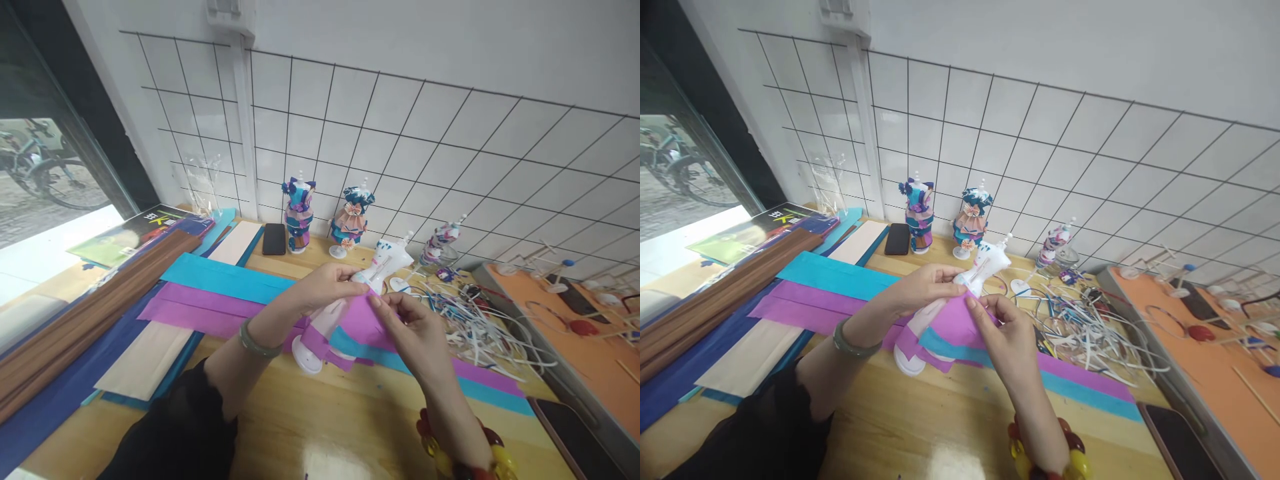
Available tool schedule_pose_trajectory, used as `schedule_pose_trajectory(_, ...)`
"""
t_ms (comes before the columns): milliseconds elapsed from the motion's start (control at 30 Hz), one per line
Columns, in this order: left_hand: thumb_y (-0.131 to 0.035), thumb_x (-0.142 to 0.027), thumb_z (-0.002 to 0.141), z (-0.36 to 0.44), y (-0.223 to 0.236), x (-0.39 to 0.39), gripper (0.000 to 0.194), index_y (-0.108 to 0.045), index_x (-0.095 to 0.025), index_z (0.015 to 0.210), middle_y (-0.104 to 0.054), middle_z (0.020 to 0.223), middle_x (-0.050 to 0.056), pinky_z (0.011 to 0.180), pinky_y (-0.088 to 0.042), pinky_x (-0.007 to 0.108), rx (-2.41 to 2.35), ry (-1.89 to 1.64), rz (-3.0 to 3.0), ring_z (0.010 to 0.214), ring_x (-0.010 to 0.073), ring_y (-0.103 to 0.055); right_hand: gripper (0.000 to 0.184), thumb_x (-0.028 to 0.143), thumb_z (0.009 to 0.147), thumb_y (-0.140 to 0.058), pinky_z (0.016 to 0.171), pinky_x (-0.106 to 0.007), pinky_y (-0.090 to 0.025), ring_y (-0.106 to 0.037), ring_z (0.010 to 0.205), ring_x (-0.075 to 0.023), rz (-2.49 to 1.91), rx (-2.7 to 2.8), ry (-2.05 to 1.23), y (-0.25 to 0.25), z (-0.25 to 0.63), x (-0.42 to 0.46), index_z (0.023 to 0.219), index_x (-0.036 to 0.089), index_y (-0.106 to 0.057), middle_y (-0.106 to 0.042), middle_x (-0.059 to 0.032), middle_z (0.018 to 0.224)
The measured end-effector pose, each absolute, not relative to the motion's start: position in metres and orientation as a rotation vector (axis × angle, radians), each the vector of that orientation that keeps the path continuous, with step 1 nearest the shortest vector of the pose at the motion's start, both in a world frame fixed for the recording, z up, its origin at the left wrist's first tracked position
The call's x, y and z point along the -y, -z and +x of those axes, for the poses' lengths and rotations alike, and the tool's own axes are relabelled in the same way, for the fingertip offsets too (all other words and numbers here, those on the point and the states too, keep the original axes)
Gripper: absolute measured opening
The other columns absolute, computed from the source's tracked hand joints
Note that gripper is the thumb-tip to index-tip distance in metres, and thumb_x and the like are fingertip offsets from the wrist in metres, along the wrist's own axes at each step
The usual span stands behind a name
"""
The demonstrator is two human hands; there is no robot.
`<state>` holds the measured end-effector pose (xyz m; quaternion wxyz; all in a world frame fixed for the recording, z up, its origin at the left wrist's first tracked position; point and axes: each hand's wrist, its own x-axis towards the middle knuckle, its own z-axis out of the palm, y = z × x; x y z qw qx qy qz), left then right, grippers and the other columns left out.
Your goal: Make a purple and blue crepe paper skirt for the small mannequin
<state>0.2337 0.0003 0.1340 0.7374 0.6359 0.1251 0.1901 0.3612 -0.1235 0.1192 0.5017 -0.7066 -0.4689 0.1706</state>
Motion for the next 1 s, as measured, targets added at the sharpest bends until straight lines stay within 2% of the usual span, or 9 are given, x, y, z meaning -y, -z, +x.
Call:
schedule_pose_trajectory(300, -0.06, -0.021, 0.074, 0.237, -0.136, 0.006, 0.028, -0.064, -0.013, 0.101, -0.064, 0.089, 0.005, 0.071, -0.043, 0.024, -0.265, -0.417, 1.409, 0.081, 0.0133, -0.057, 0.033, 0.05, 0.078, -0.059, 0.043, -0.023, -0.027, -0.035, 0.046, -0.01, -1.762, 1.177, -0.321, -0.125, 0.36, 0.125, 0.064, 0.02, -0.056, -0.042, 0.0045, 0.05)
schedule_pose_trajectory(400, -0.061, -0.02, 0.073, 0.239, -0.132, 0.005, 0.034, -0.064, -0.012, 0.106, -0.065, 0.092, 0.006, 0.07, -0.043, 0.023, -0.298, -0.454, 1.453, 0.081, 0.0135, -0.057, 0.032, 0.05, 0.077, -0.059, 0.045, -0.023, -0.029, -0.037, 0.048, -0.0103, -1.779, 1.175, -0.306, -0.125, 0.361, 0.125, 0.065, 0.02, -0.056, -0.044, 0.0041, 0.052)
schedule_pose_trajectory(500, -0.063, -0.019, 0.071, 0.241, -0.129, 0.004, 0.048, -0.058, -0.012, 0.119, -0.065, 0.1, 0.009, 0.074, -0.043, 0.024, -0.332, -0.498, 1.486, 0.087, 0.0152, -0.058, 0.032, 0.049, 0.077, -0.06, 0.048, -0.024, -0.03, -0.038, 0.05, -0.0107, -1.776, 1.167, -0.319, -0.125, 0.362, 0.126, 0.066, 0.02, -0.056, -0.046, 0.0036, 0.055)
schedule_pose_trajectory(633, -0.064, -0.021, 0.072, 0.241, -0.128, 0.003, 0.06, -0.049, -0.011, 0.129, -0.065, 0.105, 0.012, 0.075, -0.045, 0.027, -0.402, -0.531, 1.582, 0.09, 0.0176, -0.059, 0.028, 0.047, 0.08, -0.058, 0.051, -0.025, -0.033, -0.041, 0.055, -0.0118, -1.722, 1.199, -0.4, -0.125, 0.363, 0.129, 0.073, 0.02, -0.06, -0.052, 0.0015, 0.063)
schedule_pose_trajectory(833, -0.064, -0.018, 0.072, 0.241, -0.131, 0.006, 0.062, -0.047, -0.012, 0.132, -0.062, 0.114, 0.013, 0.083, -0.046, 0.03, -0.391, -0.554, 1.589, 0.1, 0.0203, -0.057, 0.022, 0.041, 0.083, -0.057, 0.059, -0.028, -0.04, -0.051, 0.066, -0.015, -1.676, 1.317, -0.347, -0.126, 0.364, 0.133, 0.083, 0.02, -0.065, -0.062, -0.0029, 0.077)
schedule_pose_trajectory(1000, -0.062, -0.018, 0.072, 0.241, -0.131, 0.01, 0.058, -0.05, -0.011, 0.128, -0.065, 0.102, 0.009, 0.071, -0.046, 0.026, -0.384, -0.58, 1.645, 0.086, 0.0164, -0.059, 0.017, 0.035, 0.084, -0.058, 0.063, -0.028, -0.043, -0.056, 0.072, -0.0155, -1.63, 1.419, -0.252, -0.128, 0.364, 0.134, 0.087, 0.021, -0.067, -0.067, -0.0033, 0.083)
